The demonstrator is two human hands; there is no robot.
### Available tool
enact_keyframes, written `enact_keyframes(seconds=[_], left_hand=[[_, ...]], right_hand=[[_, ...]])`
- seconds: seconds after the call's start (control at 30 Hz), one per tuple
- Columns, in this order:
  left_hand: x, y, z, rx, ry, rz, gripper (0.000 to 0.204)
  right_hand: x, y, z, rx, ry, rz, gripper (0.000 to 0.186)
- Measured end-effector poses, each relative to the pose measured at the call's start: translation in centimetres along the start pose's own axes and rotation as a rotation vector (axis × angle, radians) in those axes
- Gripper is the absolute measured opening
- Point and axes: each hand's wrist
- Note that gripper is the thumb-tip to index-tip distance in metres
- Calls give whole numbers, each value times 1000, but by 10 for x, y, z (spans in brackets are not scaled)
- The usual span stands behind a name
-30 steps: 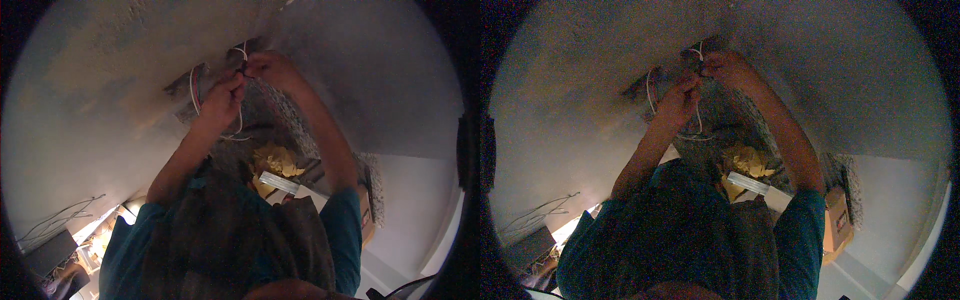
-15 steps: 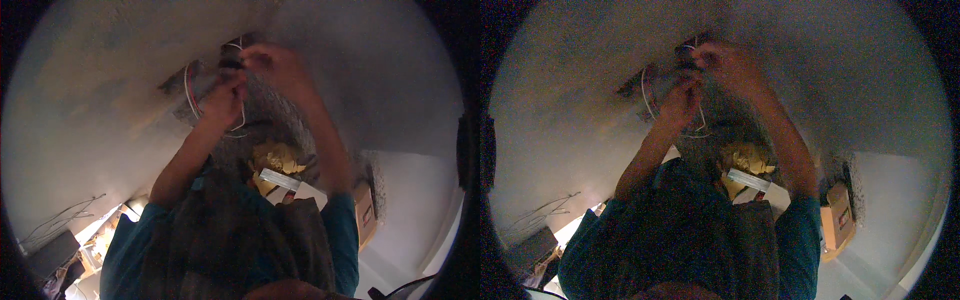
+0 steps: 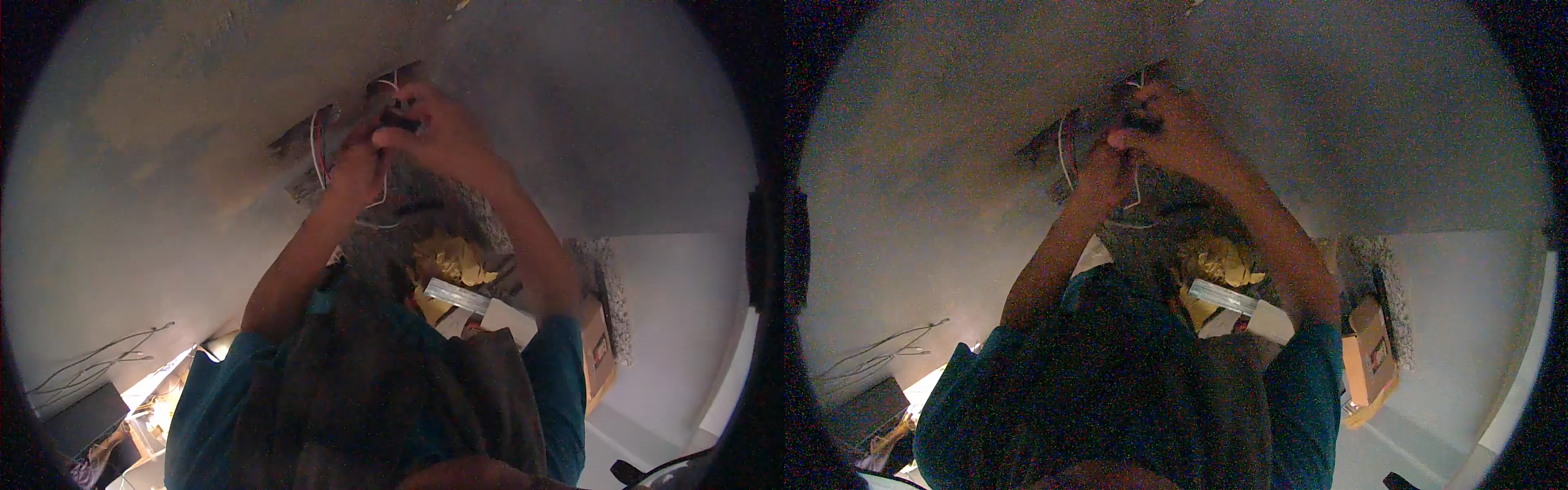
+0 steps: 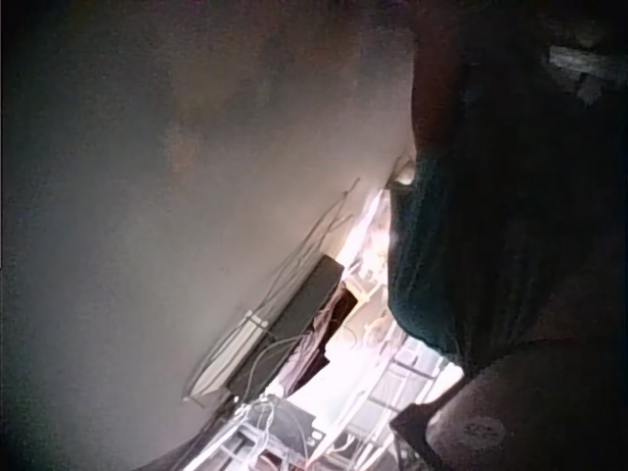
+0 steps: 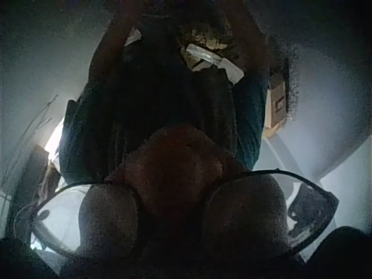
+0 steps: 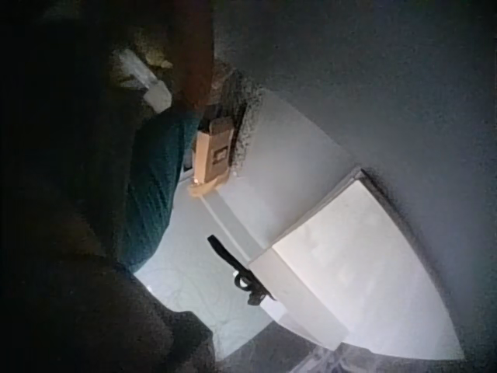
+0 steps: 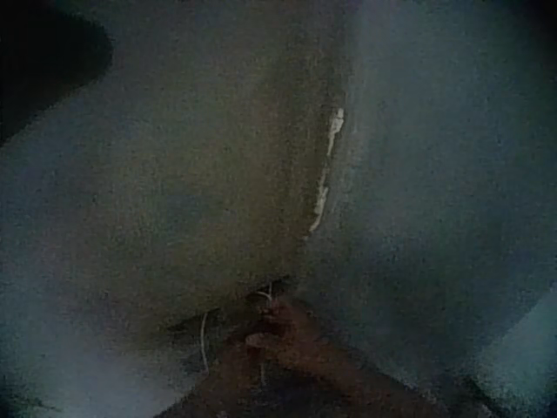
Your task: The person connects electrical wires by hand, wraps them with electrical tape, and tucks them into a wall box. They then pick up a screwdriver from the floor and move toward a shelving unit.
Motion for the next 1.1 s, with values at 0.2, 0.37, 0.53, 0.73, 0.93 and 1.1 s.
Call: enact_keyframes(seconds=[0.2, 0.37, 0.53, 0.73, 0.93, 1.1], left_hand=[[8, 66, 5, -389, -182, 774, 26], [10, 70, -5, -335, -232, 489, 31], [16, 46, -15, -51, -146, 313, 24], [18, 12, -47, 317, 175, -181, 33], [31, 63, -19, -21, 126, -158, 40], [24, 46, -52, -241, -121, -6, 36]], right_hand=[[3, 29, 19, 250, 21, 75, 33], [3, 39, 20, 112, 37, 30, 30], [10, 29, 10, 272, -54, 178, 29], [25, 43, 24, 159, 86, 183, 25], [44, 51, 40, 190, 230, 533, 30], [46, 34, 34, 290, 217, 619, 32]])
Point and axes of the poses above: each hand's wrist, its own z-axis away from the middle knuckle, its own x-axis out of the palm, y = z × x, and after that the axes turned 10 degrees about -x, right-handed
